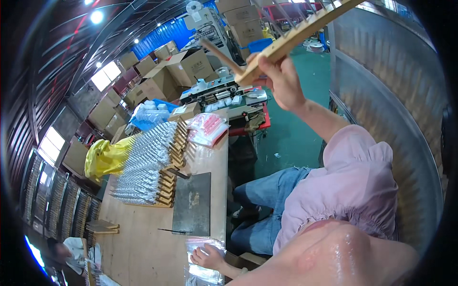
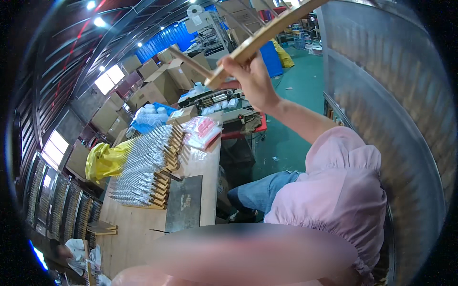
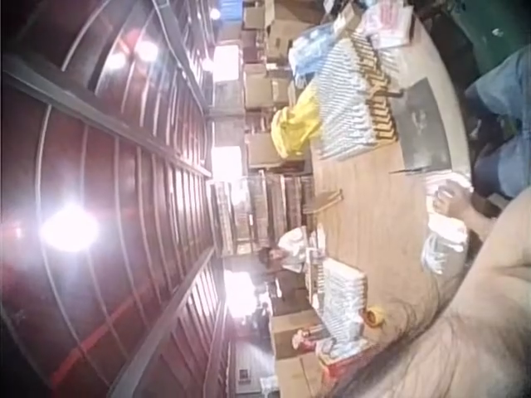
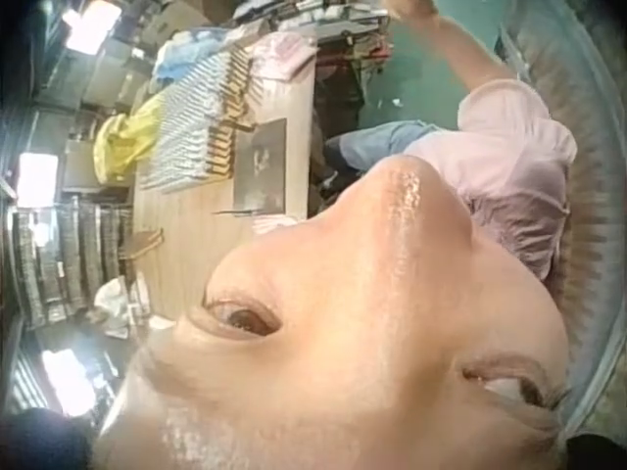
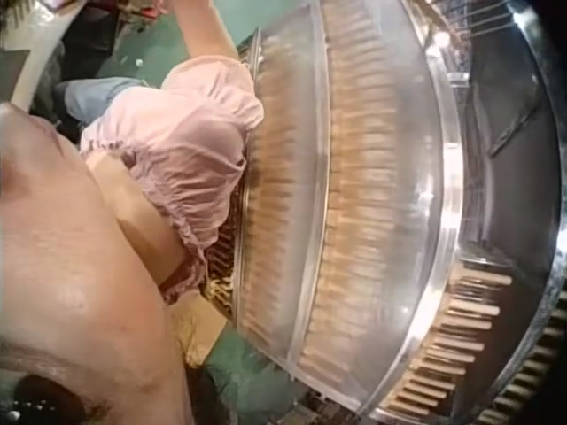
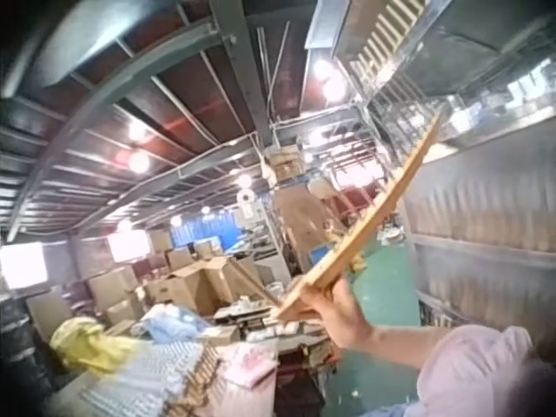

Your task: Packaging small white components into individual plastic bags at a workbench.

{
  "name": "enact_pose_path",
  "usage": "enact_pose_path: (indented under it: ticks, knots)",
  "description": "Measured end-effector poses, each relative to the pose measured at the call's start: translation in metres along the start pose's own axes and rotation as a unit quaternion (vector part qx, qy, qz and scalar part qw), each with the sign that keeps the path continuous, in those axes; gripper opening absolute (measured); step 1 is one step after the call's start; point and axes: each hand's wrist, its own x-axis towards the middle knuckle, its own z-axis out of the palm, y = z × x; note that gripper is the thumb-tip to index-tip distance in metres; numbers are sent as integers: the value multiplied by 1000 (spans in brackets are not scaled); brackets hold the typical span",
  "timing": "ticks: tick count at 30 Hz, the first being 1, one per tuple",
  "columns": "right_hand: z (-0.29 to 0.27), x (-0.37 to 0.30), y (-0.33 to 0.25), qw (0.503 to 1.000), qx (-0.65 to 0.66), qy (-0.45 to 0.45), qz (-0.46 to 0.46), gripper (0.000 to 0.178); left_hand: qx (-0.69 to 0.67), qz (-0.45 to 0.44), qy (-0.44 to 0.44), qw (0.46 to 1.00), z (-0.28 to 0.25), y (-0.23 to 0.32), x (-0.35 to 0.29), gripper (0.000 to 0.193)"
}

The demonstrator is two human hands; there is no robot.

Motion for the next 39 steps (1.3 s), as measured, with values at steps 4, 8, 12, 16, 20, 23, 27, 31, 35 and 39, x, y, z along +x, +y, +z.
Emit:
enact_pose_path:
  ticks: [4, 8, 12, 16, 20, 23, 27, 31, 35, 39]
  knots:
    - [4, 32, -6, 998, 27, -42, 31, 33, -4, 2, 11, 1000, -1, 1, 2, 23]
    - [6, 48, 6, 997, 67, -37, 35, 32, -7, -1, 12, 1000, -5, 1, 2, 21]
    - [11, 50, 12, 994, 102, 6, 30, 29, -6, -9, 6, 1000, -3, 9, 5, 19]
    - [2, 83, -34, 988, 103, 112, -37, 32, -4, 0, 3, 1000, -5, 10, 5, 16]
    - [-96, 149, -83, 965, 147, 160, -147, 32, -11, 15, 8, 1000, -2, 2, 2, 15]
    - [-223, 180, -103, 949, 142, 145, -241, 32, -27, 29, 8, 999, 1, 2, 9, 14]
    - [-137, 128, -99, 876, 238, 370, -199, 29, 13, 22, -28, 999, -18, -6, -3, 10]
    - [-135, 71, 73, 987, -22, 125, -100, 14, 23, 58, 57, 996, -1, -3, -6, 10]
    - [-52, -23, 218, 958, -150, -118, 212, 12, 10, 66, 56, 996, 2, 36, 18, 17]
    - [74, -130, 295, 853, -14, -423, 306, 12, 70, 57, -29, 996, -18, 53, 41, 19]
